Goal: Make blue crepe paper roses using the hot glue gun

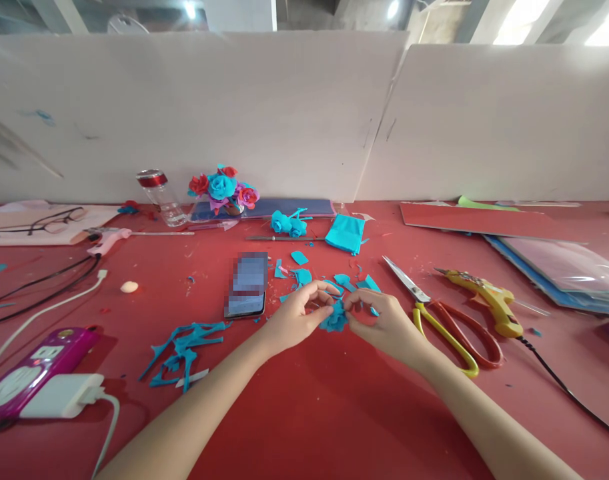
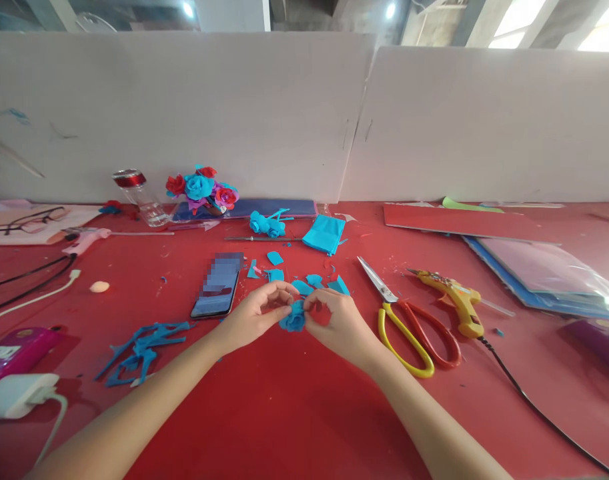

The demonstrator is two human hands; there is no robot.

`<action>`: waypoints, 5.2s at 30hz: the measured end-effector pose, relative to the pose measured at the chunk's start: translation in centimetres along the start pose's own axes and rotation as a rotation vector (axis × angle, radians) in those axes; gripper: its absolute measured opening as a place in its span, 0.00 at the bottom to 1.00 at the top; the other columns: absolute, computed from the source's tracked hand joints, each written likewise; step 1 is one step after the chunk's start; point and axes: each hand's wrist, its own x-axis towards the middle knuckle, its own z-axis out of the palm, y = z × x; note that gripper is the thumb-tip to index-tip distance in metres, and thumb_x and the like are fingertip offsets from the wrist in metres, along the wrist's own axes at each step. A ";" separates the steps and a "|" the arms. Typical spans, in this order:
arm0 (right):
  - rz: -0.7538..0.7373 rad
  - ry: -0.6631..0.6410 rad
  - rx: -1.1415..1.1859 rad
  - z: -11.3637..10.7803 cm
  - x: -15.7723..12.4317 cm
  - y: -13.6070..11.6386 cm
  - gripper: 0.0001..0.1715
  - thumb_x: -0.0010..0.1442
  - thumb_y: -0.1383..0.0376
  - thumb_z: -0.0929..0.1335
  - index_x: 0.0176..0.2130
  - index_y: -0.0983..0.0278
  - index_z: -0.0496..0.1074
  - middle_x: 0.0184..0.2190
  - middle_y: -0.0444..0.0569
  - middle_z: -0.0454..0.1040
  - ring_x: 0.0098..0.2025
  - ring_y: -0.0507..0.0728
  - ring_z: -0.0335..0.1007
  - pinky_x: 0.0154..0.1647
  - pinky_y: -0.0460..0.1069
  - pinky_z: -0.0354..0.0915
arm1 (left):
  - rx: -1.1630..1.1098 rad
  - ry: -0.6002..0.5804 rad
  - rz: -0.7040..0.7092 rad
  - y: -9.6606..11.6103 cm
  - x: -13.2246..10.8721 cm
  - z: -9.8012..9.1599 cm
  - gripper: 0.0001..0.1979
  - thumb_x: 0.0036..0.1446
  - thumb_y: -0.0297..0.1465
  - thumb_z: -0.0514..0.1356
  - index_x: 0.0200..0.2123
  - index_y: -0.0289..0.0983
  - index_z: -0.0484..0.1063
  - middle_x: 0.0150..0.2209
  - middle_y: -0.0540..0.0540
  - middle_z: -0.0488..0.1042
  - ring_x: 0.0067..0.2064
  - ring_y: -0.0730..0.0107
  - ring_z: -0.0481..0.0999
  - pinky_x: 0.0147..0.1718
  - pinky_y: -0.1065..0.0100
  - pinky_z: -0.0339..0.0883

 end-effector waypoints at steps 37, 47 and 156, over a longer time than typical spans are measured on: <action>0.143 -0.090 0.367 -0.5 0.3 0.1 0.12 0.55 0.56 0.67 0.29 0.63 0.68 0.26 0.45 0.69 0.29 0.53 0.66 0.33 0.50 0.63 | -0.011 0.021 -0.002 0.4 0.0 -0.9 0.11 0.57 0.35 0.56 0.44 0.42 0.65 0.36 0.49 0.69 0.38 0.70 0.69 0.40 0.67 0.62; 0.052 -0.085 0.222 -0.5 0.2 0.1 0.10 0.53 0.59 0.68 0.34 0.63 0.69 0.30 0.45 0.70 0.32 0.53 0.64 0.35 0.50 0.61 | -0.077 0.027 -0.044 0.1 0.3 -1.1 0.11 0.54 0.33 0.59 0.40 0.40 0.66 0.33 0.50 0.70 0.36 0.70 0.71 0.36 0.69 0.62; 0.351 -0.020 0.992 -0.7 0.0 -1.0 0.12 0.47 0.60 0.73 0.32 0.60 0.69 0.25 0.41 0.71 0.30 0.51 0.65 0.38 0.48 0.61 | -0.567 0.119 -0.010 0.9 -0.1 -1.0 0.13 0.50 0.31 0.64 0.40 0.40 0.69 0.34 0.50 0.70 0.36 0.73 0.71 0.39 0.68 0.63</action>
